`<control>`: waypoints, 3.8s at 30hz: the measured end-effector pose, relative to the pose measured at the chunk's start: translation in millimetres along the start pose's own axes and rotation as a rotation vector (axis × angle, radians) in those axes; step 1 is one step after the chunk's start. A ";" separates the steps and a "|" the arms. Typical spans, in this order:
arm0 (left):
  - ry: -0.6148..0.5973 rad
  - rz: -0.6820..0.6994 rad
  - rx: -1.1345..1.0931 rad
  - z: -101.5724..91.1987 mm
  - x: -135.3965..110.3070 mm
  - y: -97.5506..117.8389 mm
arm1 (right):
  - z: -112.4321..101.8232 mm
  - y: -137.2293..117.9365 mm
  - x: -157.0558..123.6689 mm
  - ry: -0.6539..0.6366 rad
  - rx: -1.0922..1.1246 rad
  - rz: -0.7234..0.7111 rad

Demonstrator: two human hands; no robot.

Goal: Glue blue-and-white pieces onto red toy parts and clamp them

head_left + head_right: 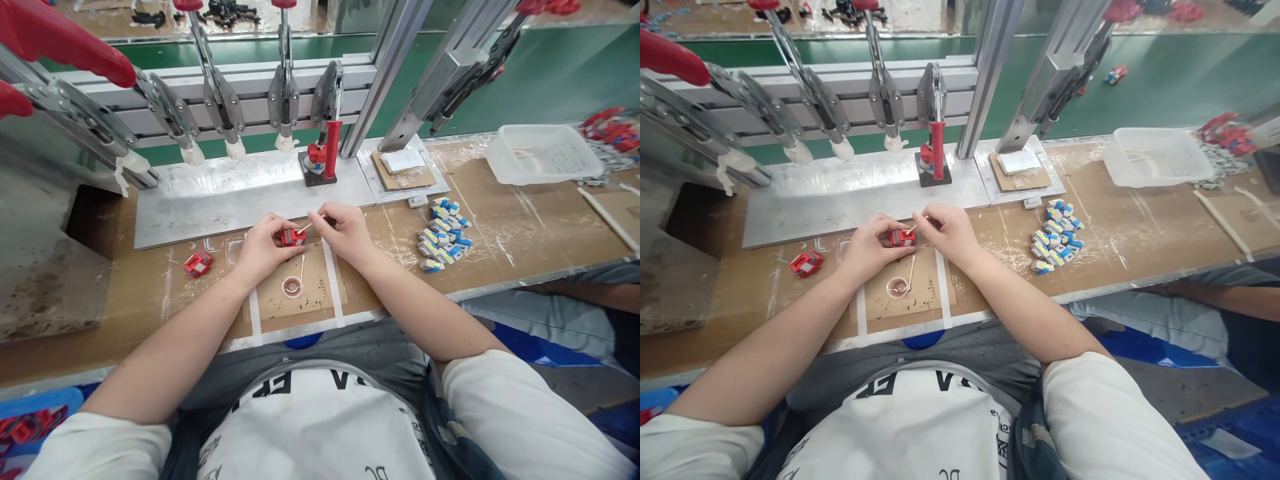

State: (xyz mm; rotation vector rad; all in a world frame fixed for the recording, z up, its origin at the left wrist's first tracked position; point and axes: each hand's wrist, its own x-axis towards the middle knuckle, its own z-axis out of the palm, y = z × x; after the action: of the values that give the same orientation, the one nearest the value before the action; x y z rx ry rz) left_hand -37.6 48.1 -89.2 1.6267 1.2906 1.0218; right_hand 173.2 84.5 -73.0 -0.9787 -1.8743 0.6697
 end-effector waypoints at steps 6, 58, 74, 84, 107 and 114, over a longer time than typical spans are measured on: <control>0.006 0.008 0.052 -1.1 -0.9 2.0 | -5.6 0.4 -1.6 0.011 -0.099 -0.044; 0.172 0.250 -0.111 -18.0 -8.4 9.9 | -36.4 -38.9 11.0 -0.274 0.163 0.179; 0.175 0.664 0.310 -26.9 -13.2 9.8 | -6.5 -40.5 3.2 -0.384 0.772 0.738; 0.160 0.632 0.310 -18.9 -10.1 36.8 | -25.6 -44.5 6.5 -0.447 0.818 0.619; -0.169 0.195 -0.064 170.3 193.5 97.5 | -177.5 71.2 46.2 0.033 0.525 0.730; -0.119 0.129 -0.006 184.3 232.3 90.6 | -233.5 94.5 73.2 0.239 -0.102 0.578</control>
State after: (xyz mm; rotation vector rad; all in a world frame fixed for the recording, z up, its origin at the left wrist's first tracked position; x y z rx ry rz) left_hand 199.3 243.0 -43.9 1.7575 1.1148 0.9891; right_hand 392.9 210.4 -4.6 -1.6187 -1.4262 0.7515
